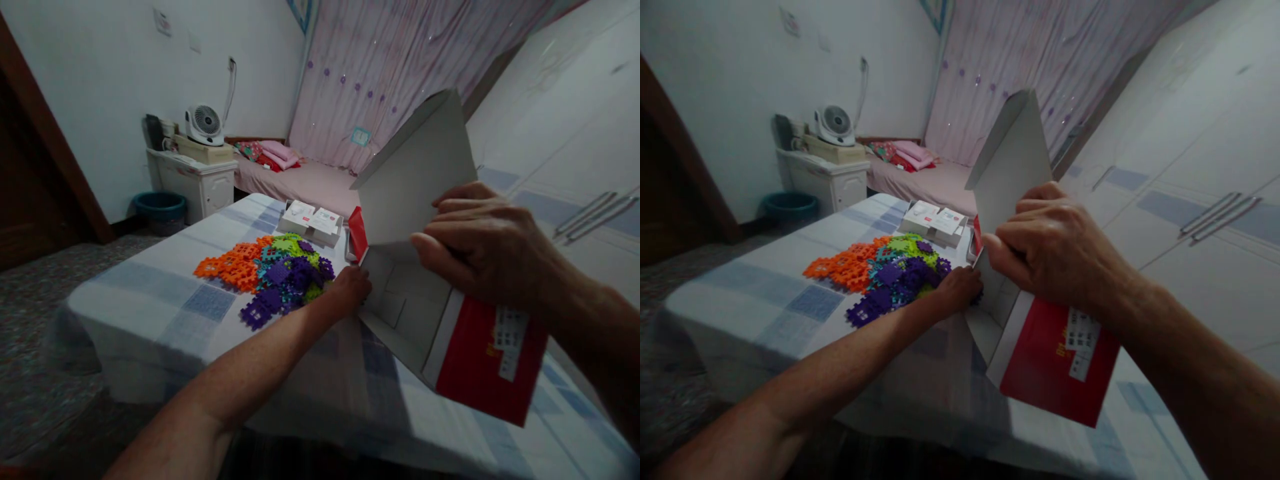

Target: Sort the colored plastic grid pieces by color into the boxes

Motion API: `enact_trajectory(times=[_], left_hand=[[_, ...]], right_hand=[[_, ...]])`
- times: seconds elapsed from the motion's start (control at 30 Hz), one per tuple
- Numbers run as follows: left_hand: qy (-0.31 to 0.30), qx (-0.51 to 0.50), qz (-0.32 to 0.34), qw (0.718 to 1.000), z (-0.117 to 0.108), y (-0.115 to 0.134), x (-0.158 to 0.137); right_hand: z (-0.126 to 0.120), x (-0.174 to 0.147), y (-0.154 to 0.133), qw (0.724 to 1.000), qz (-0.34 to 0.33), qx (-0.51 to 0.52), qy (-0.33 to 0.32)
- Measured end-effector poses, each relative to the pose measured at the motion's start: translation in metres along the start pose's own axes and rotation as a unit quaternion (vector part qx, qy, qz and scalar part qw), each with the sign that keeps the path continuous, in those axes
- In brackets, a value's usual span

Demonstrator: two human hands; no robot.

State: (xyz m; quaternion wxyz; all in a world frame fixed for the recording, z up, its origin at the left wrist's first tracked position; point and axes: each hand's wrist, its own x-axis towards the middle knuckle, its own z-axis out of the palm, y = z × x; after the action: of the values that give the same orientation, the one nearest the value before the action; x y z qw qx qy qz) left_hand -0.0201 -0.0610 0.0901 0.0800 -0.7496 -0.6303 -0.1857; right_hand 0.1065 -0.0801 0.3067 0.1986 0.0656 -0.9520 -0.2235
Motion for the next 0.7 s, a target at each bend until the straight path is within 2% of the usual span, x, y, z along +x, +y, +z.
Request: enact_trajectory(times=[0.13, 0.27, 0.4, 0.47, 0.5, 0.57, 0.6, 0.7], left_hand=[[0.011, 0.041, 0.005, 0.999, 0.008, 0.015, 0.008], [0.030, 0.068, 0.012, 0.997, 0.004, 0.022, 0.013], [0.057, 0.072, 0.033, 0.995, -0.012, 0.025, 0.012], [0.090, 0.063, 0.021, 0.994, -0.025, 0.020, 0.005], [0.119, 0.053, -0.007, 0.991, -0.032, 0.014, -0.002], [0.173, 0.067, -0.064, 0.981, -0.046, -0.006, -0.018], [0.182, 0.092, -0.089, 0.975, -0.051, -0.020, -0.028], [0.143, 0.167, -0.154, 0.963, -0.057, -0.066, -0.059]], right_hand=[[-0.006, -0.024, -0.007, 0.998, 0.035, -0.040, 0.013], [-0.010, -0.056, -0.016, 0.995, 0.064, -0.060, 0.041], [-0.014, -0.098, -0.023, 0.989, 0.114, -0.070, 0.058], [-0.017, -0.123, -0.026, 0.983, 0.154, -0.053, 0.085], [-0.017, -0.137, -0.027, 0.977, 0.181, -0.040, 0.108], [-0.015, -0.165, -0.031, 0.950, 0.271, -0.014, 0.155], [-0.012, -0.180, -0.033, 0.927, 0.332, -0.006, 0.173], [0.005, -0.224, -0.036, 0.819, 0.515, -0.030, 0.250]])
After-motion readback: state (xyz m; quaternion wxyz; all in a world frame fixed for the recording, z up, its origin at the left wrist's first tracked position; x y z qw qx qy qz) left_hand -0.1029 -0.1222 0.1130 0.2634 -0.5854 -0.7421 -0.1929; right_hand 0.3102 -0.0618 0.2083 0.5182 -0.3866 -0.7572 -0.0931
